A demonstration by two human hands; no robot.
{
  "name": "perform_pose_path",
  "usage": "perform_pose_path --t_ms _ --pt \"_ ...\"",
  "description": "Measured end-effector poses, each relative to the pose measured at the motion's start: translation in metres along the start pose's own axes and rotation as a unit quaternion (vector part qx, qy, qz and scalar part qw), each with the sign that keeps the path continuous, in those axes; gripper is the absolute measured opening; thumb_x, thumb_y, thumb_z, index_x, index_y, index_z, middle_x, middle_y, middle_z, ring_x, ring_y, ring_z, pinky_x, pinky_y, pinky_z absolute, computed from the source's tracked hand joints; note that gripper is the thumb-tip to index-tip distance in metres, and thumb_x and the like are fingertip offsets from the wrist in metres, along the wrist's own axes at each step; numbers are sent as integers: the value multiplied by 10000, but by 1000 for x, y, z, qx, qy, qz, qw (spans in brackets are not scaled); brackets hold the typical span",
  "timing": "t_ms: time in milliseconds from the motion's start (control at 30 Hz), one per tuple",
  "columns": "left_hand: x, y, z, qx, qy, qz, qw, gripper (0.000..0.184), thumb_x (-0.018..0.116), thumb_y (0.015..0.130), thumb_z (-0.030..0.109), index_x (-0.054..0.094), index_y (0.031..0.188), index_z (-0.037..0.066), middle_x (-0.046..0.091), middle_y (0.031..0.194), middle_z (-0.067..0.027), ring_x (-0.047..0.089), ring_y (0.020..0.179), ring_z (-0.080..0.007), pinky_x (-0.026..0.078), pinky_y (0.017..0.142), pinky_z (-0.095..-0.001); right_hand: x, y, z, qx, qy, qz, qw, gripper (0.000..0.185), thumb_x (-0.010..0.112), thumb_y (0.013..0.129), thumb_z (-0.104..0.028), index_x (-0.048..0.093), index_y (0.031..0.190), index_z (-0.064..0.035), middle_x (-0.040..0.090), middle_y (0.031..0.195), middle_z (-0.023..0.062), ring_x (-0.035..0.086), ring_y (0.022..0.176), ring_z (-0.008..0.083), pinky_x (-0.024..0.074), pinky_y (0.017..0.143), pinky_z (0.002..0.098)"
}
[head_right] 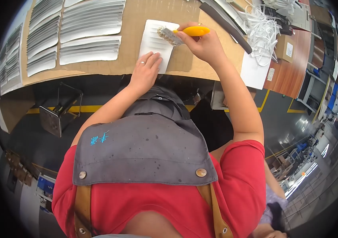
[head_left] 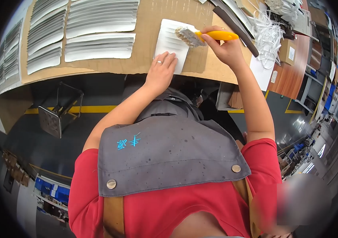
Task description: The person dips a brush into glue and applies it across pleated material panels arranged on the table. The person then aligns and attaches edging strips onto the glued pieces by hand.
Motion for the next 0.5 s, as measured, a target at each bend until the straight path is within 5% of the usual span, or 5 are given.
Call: perform_pose_path --t_ms 167,500 --pt "7 -2 -3 -4 9 5 1000 342 575 794 93 541 1129 34 485 1221 -87 413 1181 -284 332 990 -419 1 3 -4 -28 -20 -17 999 136 652 824 -179 640 876 -53 547 617 -3 455 539 51 370 500 198" --pt "9 -6 -10 -1 -10 43 999 354 581 750 116 559 1101 74 536 1121 -24 435 1160 -215 274 1025 -388 56 18 -31 -163 -114 -140 970 118 637 803 -199 606 874 -111 594 692 59 577 663 247 458 584 340"
Point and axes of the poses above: each hand's wrist, its own y-axis towards the middle knuckle, its own x-axis out of the palm, z = x × y, the point moved 6 cm from there along y, towards the middle knuckle
